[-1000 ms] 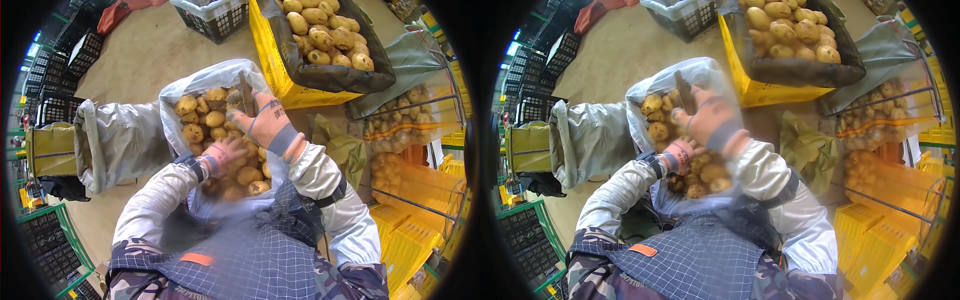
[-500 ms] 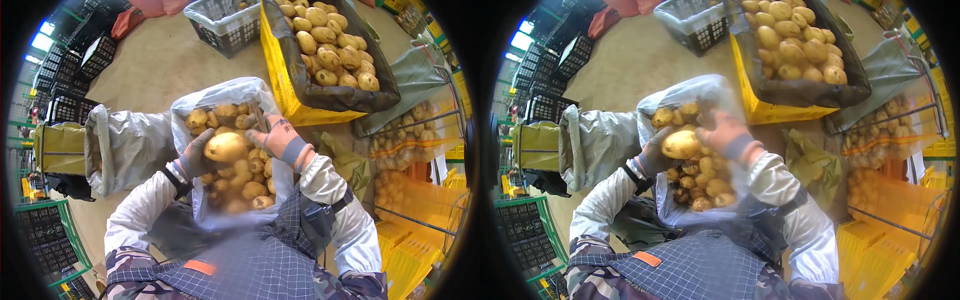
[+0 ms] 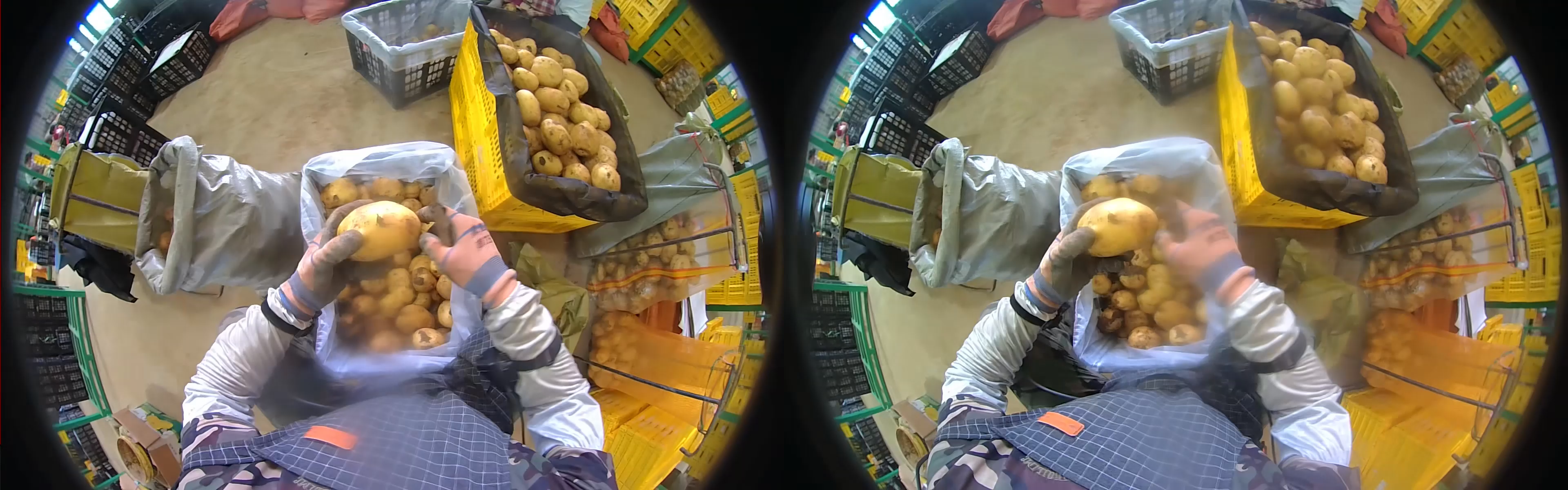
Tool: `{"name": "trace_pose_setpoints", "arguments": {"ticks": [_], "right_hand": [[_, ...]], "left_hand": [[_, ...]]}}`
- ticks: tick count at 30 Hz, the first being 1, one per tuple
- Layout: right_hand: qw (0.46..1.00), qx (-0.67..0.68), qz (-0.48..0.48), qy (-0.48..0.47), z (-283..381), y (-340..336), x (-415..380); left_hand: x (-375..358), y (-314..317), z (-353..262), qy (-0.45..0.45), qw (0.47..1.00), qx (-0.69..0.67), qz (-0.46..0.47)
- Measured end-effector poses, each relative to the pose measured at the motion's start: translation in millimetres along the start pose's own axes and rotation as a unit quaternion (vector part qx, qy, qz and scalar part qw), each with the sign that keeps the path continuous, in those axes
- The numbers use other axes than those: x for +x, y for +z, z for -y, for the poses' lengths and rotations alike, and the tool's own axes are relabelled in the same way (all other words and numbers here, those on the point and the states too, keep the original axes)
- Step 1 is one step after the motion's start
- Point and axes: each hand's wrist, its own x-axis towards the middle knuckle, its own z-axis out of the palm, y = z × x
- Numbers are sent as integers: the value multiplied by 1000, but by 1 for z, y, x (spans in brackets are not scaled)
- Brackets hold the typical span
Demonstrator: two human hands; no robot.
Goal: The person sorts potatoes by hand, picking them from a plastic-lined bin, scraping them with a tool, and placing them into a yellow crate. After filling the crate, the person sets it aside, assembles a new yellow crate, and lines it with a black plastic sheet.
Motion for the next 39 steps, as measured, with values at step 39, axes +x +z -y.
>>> {"name": "trace_pose_setpoints", "arguments": {"ticks": [39], "right_hand": [[900,394,-187,2,-28,-84,-1]], "left_hand": [[112,-62,206,-184,561,782,199]]}}
